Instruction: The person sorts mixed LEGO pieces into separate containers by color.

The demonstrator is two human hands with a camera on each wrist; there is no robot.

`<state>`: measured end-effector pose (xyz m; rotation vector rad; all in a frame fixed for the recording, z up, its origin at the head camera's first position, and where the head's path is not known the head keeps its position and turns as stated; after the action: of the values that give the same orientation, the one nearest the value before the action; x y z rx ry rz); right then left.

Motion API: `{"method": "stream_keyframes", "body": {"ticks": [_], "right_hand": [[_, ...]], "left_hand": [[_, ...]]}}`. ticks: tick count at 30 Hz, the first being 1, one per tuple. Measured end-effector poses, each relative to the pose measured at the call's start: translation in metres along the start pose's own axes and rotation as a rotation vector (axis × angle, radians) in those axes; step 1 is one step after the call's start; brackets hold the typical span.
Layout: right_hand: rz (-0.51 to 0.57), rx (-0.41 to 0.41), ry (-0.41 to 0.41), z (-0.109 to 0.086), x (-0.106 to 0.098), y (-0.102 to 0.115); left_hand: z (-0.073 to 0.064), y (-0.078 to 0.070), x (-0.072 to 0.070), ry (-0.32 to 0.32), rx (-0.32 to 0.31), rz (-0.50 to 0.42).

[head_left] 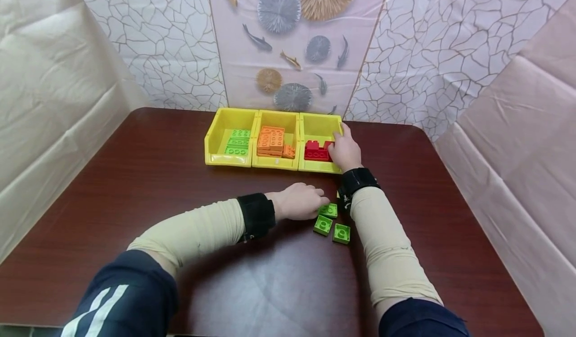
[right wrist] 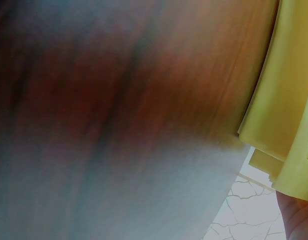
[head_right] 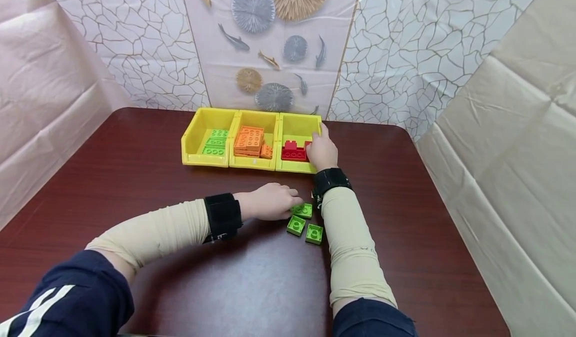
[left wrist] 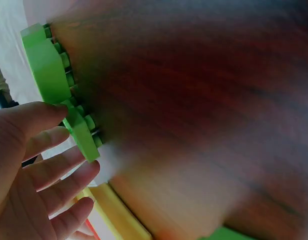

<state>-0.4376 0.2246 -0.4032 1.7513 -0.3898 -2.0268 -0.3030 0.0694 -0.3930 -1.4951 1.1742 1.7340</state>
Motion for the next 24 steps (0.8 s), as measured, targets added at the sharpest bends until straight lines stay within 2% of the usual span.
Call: {"method": "stream_keyframes", "body": {"ticks": [6, 11, 16, 20, 24], "right_hand": [[0.004, 0.0, 0.002, 0.0, -0.001, 0.003], [0.0, -0.009, 0.004, -0.001, 0.0, 0.005], [-0.016, -0.011, -0.004, 0.001, -0.003, 0.003], [-0.017, -0.003, 0.006, 0.002, -0.003, 0.002], [-0.009, 0.007, 0.015, 0.001, -0.002, 0.001]], "left_hand": [[-0.001, 0.001, -0.002, -0.03, -0.007, 0.002], [-0.017, 0.017, -0.004, -0.078, -0.045, -0.017], [-0.048, 0.049, -0.018, -0.043, -0.128, -0.059], [-0.079, 0.08, -0.026, -0.063, -0.219, -0.113], [-0.11, 0.107, -0.028, -0.064, -0.324, -0.101]]}}
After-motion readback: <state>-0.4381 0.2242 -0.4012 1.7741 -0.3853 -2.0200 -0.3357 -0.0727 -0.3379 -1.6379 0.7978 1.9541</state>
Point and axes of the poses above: each hand's wrist, its own z-axis towards the middle knuckle, its own x-axis out of the palm, y = z × x, the point moved 1 cm from there along z, towards the middle knuckle, and after that the axes turned 9 degrees about z, right-handed, at the moved point
